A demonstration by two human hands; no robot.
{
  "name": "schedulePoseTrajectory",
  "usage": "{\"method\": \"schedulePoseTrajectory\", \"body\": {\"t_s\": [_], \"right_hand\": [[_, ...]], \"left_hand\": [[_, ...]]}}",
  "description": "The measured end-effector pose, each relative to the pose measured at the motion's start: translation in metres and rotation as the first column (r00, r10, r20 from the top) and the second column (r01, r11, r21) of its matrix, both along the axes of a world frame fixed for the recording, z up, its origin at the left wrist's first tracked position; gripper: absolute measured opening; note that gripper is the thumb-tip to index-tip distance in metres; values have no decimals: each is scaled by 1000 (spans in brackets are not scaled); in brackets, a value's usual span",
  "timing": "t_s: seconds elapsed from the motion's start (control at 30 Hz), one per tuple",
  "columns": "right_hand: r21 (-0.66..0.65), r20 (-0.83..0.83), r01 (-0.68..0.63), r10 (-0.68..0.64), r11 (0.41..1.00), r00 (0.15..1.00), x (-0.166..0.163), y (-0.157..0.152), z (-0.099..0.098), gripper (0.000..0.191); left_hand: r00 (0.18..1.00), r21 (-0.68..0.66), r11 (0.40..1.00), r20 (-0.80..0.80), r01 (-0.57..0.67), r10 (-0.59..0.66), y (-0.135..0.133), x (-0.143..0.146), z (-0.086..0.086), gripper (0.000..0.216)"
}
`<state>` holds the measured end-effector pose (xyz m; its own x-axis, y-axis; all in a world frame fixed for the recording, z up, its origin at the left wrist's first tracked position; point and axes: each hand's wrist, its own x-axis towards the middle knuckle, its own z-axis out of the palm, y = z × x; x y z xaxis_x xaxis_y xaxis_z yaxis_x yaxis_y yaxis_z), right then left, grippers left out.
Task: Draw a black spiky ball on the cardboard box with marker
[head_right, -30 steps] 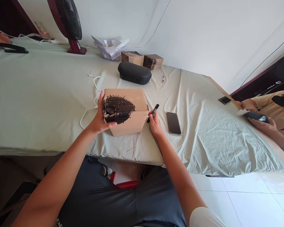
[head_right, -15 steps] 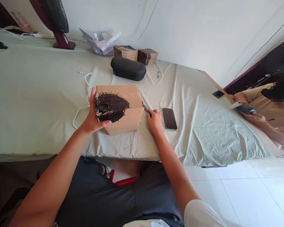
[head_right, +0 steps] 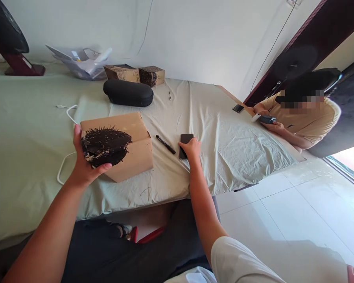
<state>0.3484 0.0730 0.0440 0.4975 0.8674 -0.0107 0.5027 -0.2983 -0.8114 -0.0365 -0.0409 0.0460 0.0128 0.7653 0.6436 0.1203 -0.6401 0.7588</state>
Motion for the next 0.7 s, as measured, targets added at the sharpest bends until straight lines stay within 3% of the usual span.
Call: {"method": "schedulePoseTrajectory", "body": {"t_s": [0.1, 0.27, 0.33, 0.4, 0.47, 0.57, 0.7], "right_hand": [[95, -271, -76, 99, 993, 957, 0, 3, 0, 40], [304, -622, -55, 242, 951, 745, -15, 2, 12, 48], [412, -760, -85, 393, 907, 517, -19, -6, 21, 55], [522, -812, -138, 540, 842, 222, -22, -17, 29, 57], [582, -797, -209, 603, 786, 47, -24, -29, 35, 55], [606, -777, -268, 629, 749, 2, -30, -46, 45, 54], [646, -726, -266, 683, 716, 76, -41, -70, 69, 57]], "left_hand": [[1000, 11, 1000, -11, -8, 8, 1, -1, -2, 138], [999, 7, 999, -11, -34, 34, 5, 0, -4, 142], [999, -6, 999, -13, -50, 50, 6, 0, -4, 145], [998, -25, 998, -14, -64, 64, 7, 0, -4, 145], [998, -58, 996, -4, -66, 66, 7, 2, -4, 144], [998, -108, 993, 51, -43, 48, 7, 6, -3, 144], [994, -129, 991, 107, -21, 35, 9, 10, -4, 144]]}}
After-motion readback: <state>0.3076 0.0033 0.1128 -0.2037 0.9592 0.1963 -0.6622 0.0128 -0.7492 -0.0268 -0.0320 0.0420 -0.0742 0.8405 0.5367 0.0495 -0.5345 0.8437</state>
